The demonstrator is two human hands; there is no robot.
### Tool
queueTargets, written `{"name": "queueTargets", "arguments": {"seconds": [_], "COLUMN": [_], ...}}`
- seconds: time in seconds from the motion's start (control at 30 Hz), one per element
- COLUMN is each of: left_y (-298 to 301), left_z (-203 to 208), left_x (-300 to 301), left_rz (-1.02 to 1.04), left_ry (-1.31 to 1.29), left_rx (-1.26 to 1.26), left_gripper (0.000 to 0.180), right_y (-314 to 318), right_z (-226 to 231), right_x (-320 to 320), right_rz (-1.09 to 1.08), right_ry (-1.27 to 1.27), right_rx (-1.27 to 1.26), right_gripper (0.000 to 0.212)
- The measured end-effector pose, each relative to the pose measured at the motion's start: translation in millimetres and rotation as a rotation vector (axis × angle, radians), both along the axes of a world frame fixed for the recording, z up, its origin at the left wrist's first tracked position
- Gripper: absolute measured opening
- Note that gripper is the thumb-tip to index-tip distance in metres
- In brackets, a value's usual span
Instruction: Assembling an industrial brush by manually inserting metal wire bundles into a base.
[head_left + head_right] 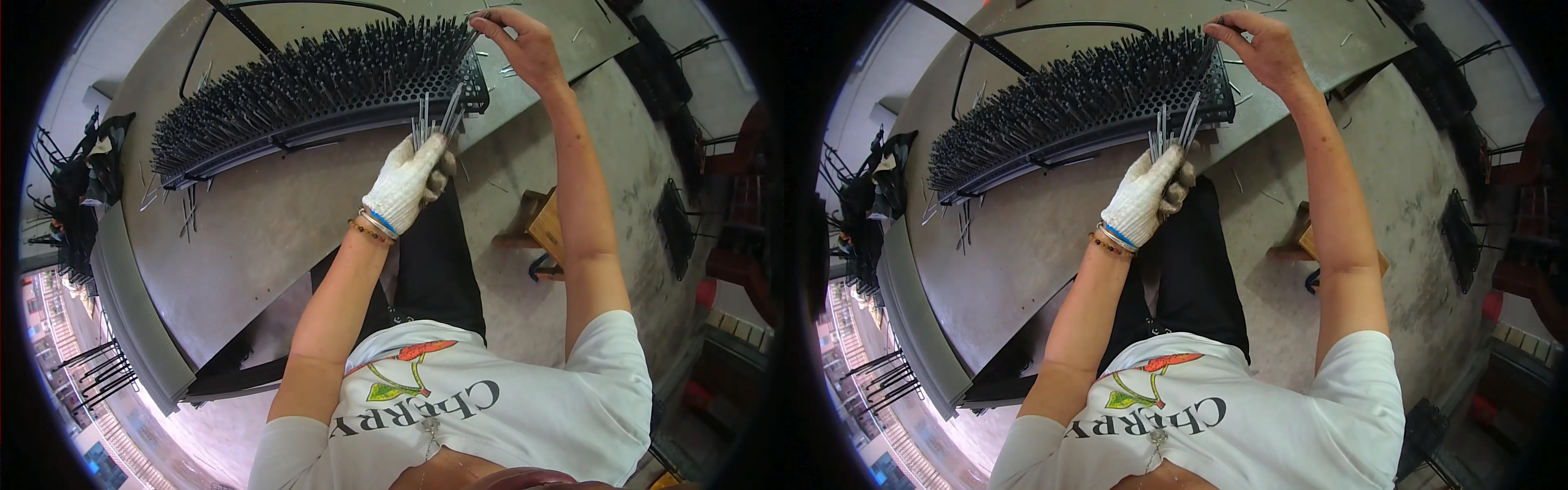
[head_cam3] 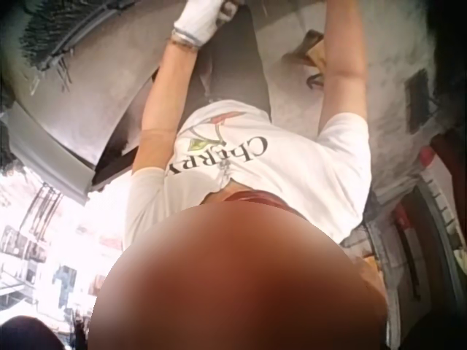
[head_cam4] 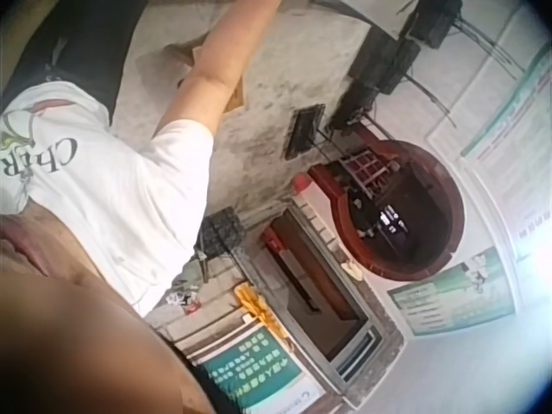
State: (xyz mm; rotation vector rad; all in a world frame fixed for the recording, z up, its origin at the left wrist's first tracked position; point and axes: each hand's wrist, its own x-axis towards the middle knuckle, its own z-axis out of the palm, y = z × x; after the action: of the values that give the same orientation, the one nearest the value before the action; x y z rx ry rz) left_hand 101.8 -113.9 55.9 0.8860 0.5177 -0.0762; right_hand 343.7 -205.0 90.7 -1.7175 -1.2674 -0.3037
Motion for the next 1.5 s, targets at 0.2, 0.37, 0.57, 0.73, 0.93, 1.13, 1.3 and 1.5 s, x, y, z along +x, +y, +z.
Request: {"name": "queueTargets", "arguments": {"seconds": [0.2,0.37,0.57,0.73,0.93,1.13,1.3,1.5], "left_y": [0.8,1.0,0.9,-3.5,-13.4,-12.8,-10.7,-5.9], "left_z": [-2.2,-0.3,4.1,3.0,-1.3,-6.5,-6.1,0.8], "left_x": [-1.5,-2.5,-2.6,2.4,-1.9,-3.3,1.3,0.3], "left_rz": [-0.024,-0.019,0.129,0.153,0.048,0.071,0.112,0.041], "left_ry": [-0.017,-0.032,-0.093,-0.081,-0.048,-0.027,-0.022,-0.010], "left_rx": [-0.004,-0.024,-0.093,0.188,0.206,0.208,0.357,0.208], "left_gripper": [0.020,0.021,0.025,0.029,0.032,0.031,0.032,0.028], "right_y": [3.4,4.4,-9.5,-12.9,-21.0,-30.0,-31.0,-16.3], "right_z": [-0.4,-0.5,24.2,17.6,-3.4,-4.5,0.4,20.4], "right_x": [-1.6,-6.8,-33.9,-90.0,-105.4,-110.0,-103.0,-46.2], "right_rz": [0.038,0.031,0.007,0.107,0.084,0.039,0.104,-0.079], "right_ry": [0.160,0.300,0.653,0.795,0.915,0.904,0.948,0.298], "right_rx": [-0.007,0.015,0.108,-0.072,-0.133,-0.154,-0.069,0.205], "right_gripper": [0.018,0.019,0.020,0.021,0.022,0.020,0.019,0.015]}}
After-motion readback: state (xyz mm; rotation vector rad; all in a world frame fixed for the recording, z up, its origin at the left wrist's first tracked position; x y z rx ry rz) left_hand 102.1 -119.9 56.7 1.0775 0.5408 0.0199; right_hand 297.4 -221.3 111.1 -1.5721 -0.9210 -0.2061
